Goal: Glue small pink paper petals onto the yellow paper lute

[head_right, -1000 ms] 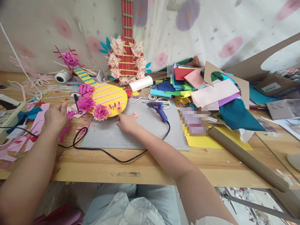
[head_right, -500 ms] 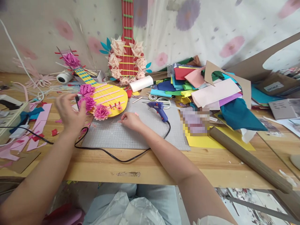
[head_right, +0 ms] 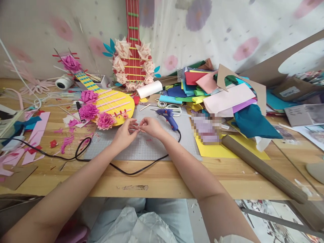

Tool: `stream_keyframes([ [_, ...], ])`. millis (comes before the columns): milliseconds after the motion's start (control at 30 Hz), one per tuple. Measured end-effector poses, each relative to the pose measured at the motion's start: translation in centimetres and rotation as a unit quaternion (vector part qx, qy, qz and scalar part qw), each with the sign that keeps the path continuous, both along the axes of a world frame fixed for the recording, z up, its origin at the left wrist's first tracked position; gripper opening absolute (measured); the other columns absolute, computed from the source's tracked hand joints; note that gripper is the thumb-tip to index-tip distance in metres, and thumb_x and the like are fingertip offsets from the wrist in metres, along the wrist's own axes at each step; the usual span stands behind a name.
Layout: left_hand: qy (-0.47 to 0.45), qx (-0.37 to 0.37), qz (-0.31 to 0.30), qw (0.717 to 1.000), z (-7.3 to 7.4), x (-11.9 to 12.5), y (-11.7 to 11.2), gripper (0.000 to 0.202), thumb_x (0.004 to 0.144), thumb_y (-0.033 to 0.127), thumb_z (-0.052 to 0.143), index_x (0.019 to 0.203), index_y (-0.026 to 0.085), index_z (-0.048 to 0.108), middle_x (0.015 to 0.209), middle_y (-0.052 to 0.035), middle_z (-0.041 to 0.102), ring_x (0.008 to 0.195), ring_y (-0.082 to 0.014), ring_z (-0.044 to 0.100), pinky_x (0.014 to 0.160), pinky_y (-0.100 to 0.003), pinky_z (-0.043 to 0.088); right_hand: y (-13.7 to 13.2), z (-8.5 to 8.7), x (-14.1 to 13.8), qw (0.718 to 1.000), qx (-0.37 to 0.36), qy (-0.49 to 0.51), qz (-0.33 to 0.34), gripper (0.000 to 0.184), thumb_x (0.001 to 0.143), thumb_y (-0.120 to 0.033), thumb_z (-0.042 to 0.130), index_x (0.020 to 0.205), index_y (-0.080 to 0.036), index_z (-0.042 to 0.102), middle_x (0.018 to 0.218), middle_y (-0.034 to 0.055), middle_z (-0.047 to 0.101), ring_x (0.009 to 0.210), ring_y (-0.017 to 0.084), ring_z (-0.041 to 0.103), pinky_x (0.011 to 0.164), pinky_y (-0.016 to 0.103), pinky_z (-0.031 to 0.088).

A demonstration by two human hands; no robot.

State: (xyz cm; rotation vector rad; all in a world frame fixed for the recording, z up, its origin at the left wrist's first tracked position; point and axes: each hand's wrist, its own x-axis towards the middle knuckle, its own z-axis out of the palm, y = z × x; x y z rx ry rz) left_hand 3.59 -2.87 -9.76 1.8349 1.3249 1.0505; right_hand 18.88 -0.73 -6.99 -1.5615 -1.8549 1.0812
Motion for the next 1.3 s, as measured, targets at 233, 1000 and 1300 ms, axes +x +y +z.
stream_keyframes([
  [233,-0.114,-0.086,0.030,0.989,-0.6,0.0,0.4,0.028,0.075,0.015,0.058,0.100,0.020,0.048,0.079,-0.0019,0.064,0.075,-0.0168,0.067,0.051,-0.024,0.052,0.1,-1.0,0.3,0.999,0.014,0.041,-0.009,0.014,0.070,-0.020,0.059,0.083,-0.020,0.054,0.065,-0.0034,0.061,0.062,0.011,0.057,0.056,0.022,0.042],
  [1000,-0.275,-0.170,0.066,0.944,-0.9,0.4,0.4,0.039,0.062,0.020,0.071,0.092,0.017,0.046,0.073,-0.0009,0.066,0.067,-0.0174,0.066,0.047,-0.025,0.054,0.4,-2.7,0.0,0.984,-0.017,0.174,-0.030,0.024,0.064,-0.015,0.065,0.081,-0.022,0.049,0.070,-0.0020,0.065,0.064,0.013,0.062,0.061,0.026,0.049],
  [1300,-0.283,-0.174,0.103,0.938,-1.0,0.4,0.5,0.036,0.063,0.016,0.069,0.088,0.018,0.044,0.068,0.0020,0.064,0.067,-0.0166,0.067,0.052,-0.026,0.055,-1.0,1.8,7.9,0.995,-0.091,0.016,0.032,0.024,0.067,-0.037,0.067,0.078,-0.019,0.056,0.074,0.0020,0.066,0.056,0.010,0.053,0.045,0.022,0.032],
])
